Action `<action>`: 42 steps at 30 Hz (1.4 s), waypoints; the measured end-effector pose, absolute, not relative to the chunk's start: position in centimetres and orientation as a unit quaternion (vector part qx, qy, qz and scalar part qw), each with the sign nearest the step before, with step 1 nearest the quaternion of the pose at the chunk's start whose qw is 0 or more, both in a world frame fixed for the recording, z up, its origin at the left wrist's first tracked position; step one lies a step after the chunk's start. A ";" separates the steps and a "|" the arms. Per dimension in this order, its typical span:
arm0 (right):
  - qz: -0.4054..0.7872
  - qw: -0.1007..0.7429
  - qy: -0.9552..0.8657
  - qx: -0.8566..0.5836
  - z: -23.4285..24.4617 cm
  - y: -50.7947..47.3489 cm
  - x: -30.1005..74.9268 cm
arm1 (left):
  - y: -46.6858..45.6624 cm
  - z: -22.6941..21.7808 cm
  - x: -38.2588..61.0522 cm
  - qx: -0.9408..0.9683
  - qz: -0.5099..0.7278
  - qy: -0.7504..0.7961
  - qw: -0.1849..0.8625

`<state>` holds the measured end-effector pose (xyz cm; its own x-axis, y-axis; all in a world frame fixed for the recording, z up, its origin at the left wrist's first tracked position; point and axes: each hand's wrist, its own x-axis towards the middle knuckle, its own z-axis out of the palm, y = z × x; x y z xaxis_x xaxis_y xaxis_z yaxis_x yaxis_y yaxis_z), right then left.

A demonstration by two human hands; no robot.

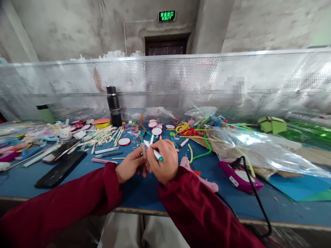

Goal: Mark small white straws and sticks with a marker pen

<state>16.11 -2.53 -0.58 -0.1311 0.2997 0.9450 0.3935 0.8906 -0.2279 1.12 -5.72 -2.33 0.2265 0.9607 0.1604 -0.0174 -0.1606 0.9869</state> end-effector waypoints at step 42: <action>-0.027 0.607 -0.765 -0.216 -0.6 -2.6 16.0 | -5.7 -2.2 1.1 0.599 0.479 0.396 0.506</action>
<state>16.05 -2.58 -0.59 -0.1707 0.2970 0.9395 0.3631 0.9054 -0.2203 1.15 -5.70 -2.24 0.2284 0.9581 0.1728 -0.0100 -0.1752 0.9845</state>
